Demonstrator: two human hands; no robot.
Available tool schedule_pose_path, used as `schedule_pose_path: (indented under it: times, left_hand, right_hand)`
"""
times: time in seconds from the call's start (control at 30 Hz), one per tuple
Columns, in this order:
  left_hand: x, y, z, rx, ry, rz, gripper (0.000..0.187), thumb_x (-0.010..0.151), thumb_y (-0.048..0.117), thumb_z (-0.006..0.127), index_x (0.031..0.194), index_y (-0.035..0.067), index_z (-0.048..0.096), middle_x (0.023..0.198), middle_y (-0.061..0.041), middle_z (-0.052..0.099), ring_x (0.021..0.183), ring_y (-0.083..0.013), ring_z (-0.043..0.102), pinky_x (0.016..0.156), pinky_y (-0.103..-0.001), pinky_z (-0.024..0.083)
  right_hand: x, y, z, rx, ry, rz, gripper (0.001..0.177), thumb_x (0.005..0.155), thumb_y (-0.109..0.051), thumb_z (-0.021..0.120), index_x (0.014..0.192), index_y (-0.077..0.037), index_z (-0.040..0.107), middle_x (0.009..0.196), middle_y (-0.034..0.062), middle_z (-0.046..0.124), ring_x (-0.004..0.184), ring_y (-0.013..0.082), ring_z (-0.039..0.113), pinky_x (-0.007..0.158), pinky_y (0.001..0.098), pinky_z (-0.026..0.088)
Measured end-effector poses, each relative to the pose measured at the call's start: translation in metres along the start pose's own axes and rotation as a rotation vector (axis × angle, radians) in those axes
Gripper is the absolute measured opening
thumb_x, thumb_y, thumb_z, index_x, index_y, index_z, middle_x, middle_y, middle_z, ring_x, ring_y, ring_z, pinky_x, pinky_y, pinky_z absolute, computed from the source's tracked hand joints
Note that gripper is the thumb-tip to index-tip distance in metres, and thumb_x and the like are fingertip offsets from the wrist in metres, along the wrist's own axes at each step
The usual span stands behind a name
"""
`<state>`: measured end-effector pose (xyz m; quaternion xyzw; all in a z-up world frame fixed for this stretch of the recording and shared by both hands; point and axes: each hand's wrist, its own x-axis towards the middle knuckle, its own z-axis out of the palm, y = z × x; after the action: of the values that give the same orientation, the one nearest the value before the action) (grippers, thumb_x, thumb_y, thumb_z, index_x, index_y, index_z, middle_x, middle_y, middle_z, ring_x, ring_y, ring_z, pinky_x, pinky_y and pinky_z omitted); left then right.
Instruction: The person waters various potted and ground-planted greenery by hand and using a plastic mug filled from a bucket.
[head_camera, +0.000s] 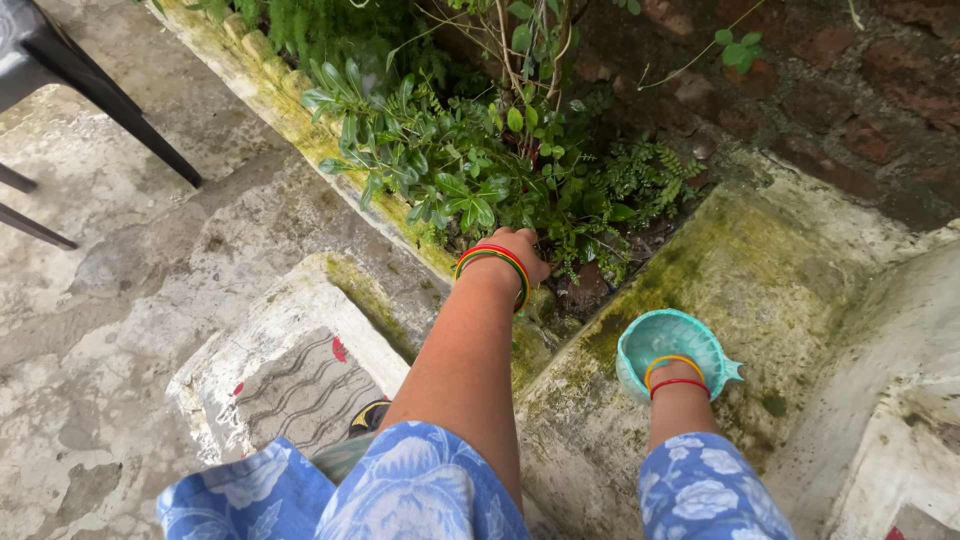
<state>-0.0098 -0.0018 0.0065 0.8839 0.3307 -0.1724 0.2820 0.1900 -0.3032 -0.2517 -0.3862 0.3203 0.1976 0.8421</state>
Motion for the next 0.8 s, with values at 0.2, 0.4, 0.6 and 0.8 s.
schedule_pose_path:
  times: [0.2, 0.4, 0.6, 0.8]
  left_hand:
    - [0.000, 0.008, 0.001, 0.021, 0.009, 0.037, 0.071, 0.084, 0.044, 0.074, 0.149, 0.028, 0.051, 0.158, -0.009, 0.043, 0.142, -0.0352, 0.047, 0.115, -0.049, 0.043]
    - [0.006, 0.013, 0.005, 0.020, -0.012, 0.019, 0.072, 0.083, 0.042, 0.072, 0.150, 0.030, 0.049, 0.158, -0.007, 0.042, 0.140, -0.0349, 0.048, 0.113, -0.050, 0.045]
    - [0.010, 0.013, 0.008, 0.000, 0.011, 0.037, 0.070, 0.083, 0.040, 0.072, 0.149, 0.029, 0.051, 0.159, -0.008, 0.042, 0.140, -0.0348, 0.049, 0.113, -0.050, 0.045]
    - [0.009, 0.013, 0.008, -0.003, 0.014, 0.038, 0.071, 0.083, 0.039, 0.072, 0.150, 0.031, 0.051, 0.159, -0.008, 0.041, 0.141, -0.0359, 0.047, 0.113, -0.050, 0.044]
  right_hand:
    - [-0.057, -0.052, 0.118, 0.278, -1.018, -0.048, 0.042, 0.115, -0.026, 0.038, 0.075, -0.014, 0.046, 0.066, 0.0008, 0.044, 0.056, 0.0110, 0.040, 0.052, 0.0272, 0.036]
    - [-0.136, -0.112, 0.334, -0.196, -0.790, -0.037, 0.012, 0.105, -0.002, 0.061, 0.116, -0.001, 0.066, 0.090, 0.0082, 0.069, 0.075, 0.0156, 0.066, 0.067, 0.0256, 0.056]
    - [-0.135, -0.095, 0.393, -0.573, -0.779, -0.388, 0.013, 0.094, -0.006, 0.061, 0.105, -0.006, 0.067, 0.082, 0.0032, 0.071, 0.073, 0.0158, 0.073, 0.067, 0.0321, 0.065]
    - [-0.071, -0.055, 0.230, -1.085, -0.555, -0.659, 0.040, 0.098, -0.020, 0.047, 0.060, -0.009, 0.052, 0.051, 0.0067, 0.047, 0.039, 0.0178, 0.044, 0.037, 0.0328, 0.032]
